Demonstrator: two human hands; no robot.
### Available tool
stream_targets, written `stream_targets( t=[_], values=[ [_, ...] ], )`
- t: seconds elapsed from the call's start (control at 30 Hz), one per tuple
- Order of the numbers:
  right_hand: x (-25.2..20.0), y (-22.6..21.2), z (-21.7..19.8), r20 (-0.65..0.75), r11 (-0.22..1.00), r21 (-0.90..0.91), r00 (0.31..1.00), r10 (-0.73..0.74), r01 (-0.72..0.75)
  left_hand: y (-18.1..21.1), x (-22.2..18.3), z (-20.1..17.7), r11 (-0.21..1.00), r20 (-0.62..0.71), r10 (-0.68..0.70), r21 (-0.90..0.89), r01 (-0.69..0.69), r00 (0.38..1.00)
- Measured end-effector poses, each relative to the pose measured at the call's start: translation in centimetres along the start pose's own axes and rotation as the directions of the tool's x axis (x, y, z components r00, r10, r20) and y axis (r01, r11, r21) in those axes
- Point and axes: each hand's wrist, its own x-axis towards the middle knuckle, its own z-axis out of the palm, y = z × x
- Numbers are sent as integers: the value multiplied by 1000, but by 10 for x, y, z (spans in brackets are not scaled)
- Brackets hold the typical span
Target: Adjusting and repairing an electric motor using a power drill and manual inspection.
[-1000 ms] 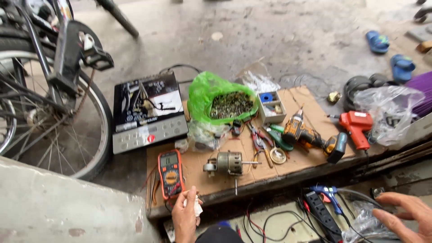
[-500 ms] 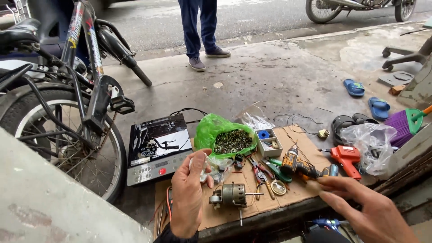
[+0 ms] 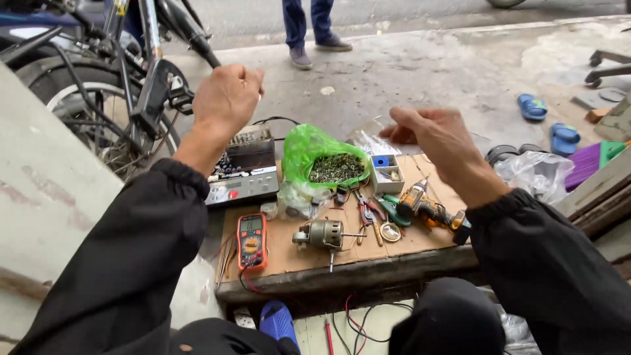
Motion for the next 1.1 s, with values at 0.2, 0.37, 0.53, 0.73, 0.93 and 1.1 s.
stream_targets(
  t=[0.2, 0.37, 0.53, 0.73, 0.93, 1.1],
  values=[
    [39, 22, -18, 234, 631, -710, 949, -209, 314, -34, -38, 61, 962, 147, -219, -132, 239, 965],
    [61, 82, -14, 64, 694, -719, 998, 21, 31, -95, -91, 147, 924, 203, -339, -110, 365, 919],
    [38, 163, 50, 150, 640, -768, 963, 222, -27, -79, -157, 169, 898, 164, -437, 26, 439, 884],
    [30, 316, 137, 510, 481, -830, 735, 447, 283, -54, -252, 266, 465, 133, -784, -520, 716, 606],
    [24, 382, 165, 563, 410, -801, 782, 269, 436, -70, -312, 326, -266, 526, -836, -639, 722, 158],
    [20, 356, 168, 442, 576, -782, 864, 242, 239, -67, -293, 313, -380, 610, -791, -559, 737, 55]
  ],
)
